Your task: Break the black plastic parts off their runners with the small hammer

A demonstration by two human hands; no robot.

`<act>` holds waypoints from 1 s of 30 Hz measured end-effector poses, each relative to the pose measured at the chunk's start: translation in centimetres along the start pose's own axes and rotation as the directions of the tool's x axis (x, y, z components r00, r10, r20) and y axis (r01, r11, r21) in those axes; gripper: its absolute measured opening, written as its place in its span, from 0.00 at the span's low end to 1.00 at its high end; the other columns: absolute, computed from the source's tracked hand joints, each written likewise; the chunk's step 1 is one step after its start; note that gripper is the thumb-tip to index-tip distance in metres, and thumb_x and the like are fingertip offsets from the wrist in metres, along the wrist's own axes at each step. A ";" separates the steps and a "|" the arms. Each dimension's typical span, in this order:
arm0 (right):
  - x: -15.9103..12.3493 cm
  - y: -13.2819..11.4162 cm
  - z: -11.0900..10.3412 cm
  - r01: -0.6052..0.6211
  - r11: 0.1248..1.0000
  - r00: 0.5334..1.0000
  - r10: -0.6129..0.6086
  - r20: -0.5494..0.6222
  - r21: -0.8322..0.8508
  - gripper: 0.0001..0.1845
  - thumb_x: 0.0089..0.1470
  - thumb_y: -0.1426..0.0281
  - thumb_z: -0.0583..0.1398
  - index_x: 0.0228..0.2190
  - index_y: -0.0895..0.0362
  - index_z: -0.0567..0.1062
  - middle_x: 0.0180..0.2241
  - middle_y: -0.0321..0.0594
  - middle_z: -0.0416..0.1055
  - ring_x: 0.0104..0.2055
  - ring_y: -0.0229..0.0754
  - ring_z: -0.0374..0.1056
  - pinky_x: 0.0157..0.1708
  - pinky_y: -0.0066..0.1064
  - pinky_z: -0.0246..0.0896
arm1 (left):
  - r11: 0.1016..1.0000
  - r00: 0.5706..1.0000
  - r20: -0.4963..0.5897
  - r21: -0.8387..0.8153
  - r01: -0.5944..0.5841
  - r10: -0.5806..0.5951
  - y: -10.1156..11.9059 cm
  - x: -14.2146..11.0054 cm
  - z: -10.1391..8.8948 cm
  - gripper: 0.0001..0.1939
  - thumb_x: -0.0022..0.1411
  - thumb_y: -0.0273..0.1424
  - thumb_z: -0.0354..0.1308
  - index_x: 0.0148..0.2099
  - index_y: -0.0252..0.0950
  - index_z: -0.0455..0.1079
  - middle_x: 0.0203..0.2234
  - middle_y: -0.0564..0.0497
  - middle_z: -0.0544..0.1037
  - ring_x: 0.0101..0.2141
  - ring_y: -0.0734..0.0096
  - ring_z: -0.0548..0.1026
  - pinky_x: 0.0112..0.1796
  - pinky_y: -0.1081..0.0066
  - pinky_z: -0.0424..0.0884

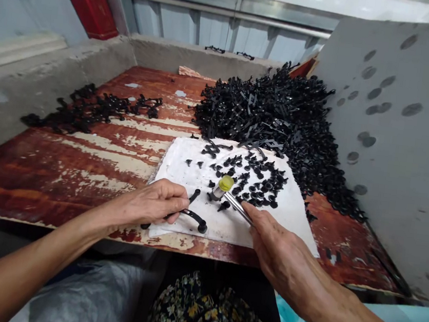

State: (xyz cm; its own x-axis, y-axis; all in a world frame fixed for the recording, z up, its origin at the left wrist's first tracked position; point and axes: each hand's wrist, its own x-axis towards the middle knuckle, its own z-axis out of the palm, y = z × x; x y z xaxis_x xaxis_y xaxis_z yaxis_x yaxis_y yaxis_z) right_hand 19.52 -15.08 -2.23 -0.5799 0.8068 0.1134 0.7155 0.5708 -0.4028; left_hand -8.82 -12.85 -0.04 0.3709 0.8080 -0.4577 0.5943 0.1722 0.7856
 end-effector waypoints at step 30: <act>-2.7 0.8 0.6 -0.151 0.958 0.959 0.202 -0.201 0.242 0.21 0.63 0.67 0.50 0.52 0.63 0.71 0.49 0.55 0.77 0.50 0.50 0.75 0.46 0.36 0.73 | 0.999 0.999 0.023 0.045 -0.030 0.029 1.9 1.6 1.5 0.22 0.58 0.49 0.51 0.24 0.36 0.62 0.14 0.59 0.59 0.15 0.82 0.53 0.17 0.78 0.49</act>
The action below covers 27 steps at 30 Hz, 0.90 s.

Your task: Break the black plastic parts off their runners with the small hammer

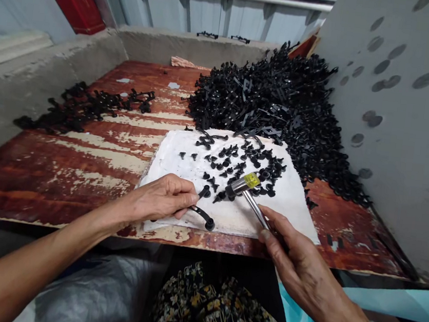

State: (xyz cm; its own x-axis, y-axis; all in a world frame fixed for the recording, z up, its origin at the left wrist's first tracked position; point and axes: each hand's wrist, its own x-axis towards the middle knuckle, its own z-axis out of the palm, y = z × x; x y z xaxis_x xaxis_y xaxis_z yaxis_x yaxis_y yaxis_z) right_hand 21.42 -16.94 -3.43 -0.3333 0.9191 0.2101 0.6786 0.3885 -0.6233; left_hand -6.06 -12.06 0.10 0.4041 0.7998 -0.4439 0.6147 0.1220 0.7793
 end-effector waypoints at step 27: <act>-0.2 0.3 0.2 -0.016 1.000 1.000 0.016 -0.001 0.008 0.21 0.62 0.68 0.51 0.53 0.62 0.71 0.50 0.54 0.76 0.52 0.52 0.74 0.51 0.42 0.71 | 1.000 1.000 0.023 -0.004 0.002 -0.002 -0.2 0.2 0.2 0.22 0.58 0.49 0.51 0.23 0.36 0.61 0.13 0.59 0.56 0.15 0.82 0.51 0.18 0.77 0.46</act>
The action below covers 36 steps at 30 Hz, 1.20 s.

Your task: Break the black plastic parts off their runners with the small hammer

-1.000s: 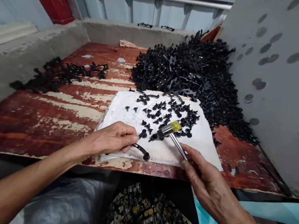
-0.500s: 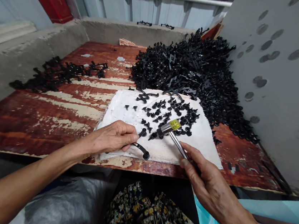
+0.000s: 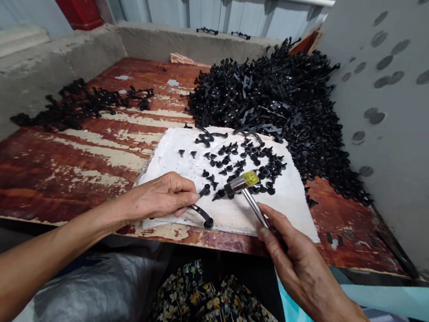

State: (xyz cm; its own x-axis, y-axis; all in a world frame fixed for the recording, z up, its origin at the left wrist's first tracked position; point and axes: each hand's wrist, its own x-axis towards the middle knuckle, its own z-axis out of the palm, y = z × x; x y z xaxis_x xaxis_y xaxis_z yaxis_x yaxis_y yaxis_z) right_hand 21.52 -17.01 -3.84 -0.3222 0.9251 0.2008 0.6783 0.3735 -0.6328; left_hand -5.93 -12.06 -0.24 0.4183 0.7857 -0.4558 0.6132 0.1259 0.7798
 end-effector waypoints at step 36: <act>2.6 -2.8 -1.1 0.304 0.939 0.951 -0.289 0.111 -0.158 0.31 0.61 0.79 0.47 0.64 0.53 0.59 0.31 0.39 0.68 0.22 0.35 0.63 0.25 0.27 0.68 | 0.997 0.993 0.118 0.070 -0.006 -0.003 0.6 1.3 -2.4 0.19 0.55 0.42 0.57 0.19 0.36 0.61 0.11 0.57 0.58 0.15 0.80 0.52 0.18 0.75 0.47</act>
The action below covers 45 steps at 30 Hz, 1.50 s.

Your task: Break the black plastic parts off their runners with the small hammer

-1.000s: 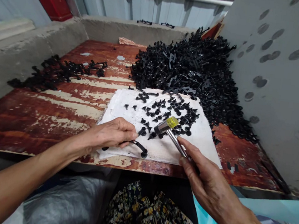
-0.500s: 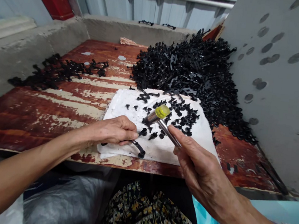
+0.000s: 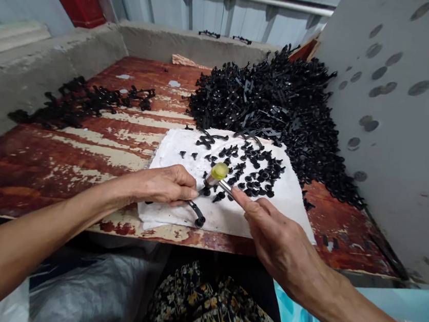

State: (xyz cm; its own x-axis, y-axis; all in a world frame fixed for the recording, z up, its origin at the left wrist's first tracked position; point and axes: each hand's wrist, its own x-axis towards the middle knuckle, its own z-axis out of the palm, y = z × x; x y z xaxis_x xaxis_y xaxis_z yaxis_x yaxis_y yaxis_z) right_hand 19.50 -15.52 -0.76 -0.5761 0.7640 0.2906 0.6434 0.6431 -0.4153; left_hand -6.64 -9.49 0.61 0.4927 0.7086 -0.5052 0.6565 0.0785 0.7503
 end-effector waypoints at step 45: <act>0.0 0.5 -0.3 0.045 0.997 0.999 -0.045 -0.004 0.057 0.32 0.59 0.82 0.49 0.64 0.54 0.61 0.31 0.39 0.67 0.22 0.36 0.62 0.23 0.27 0.64 | 0.999 1.000 0.013 0.034 0.013 -0.013 -0.3 0.1 -0.2 0.16 0.56 0.39 0.55 0.20 0.36 0.61 0.12 0.57 0.58 0.16 0.79 0.53 0.18 0.74 0.48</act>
State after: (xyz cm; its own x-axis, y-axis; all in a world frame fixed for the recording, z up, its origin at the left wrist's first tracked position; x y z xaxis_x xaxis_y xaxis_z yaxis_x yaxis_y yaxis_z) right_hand 19.93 -15.19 -0.69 -0.6023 0.7346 0.3125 0.5873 0.6729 -0.4498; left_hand -6.87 -9.28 0.40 0.4915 0.6983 -0.5204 0.6817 0.0634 0.7289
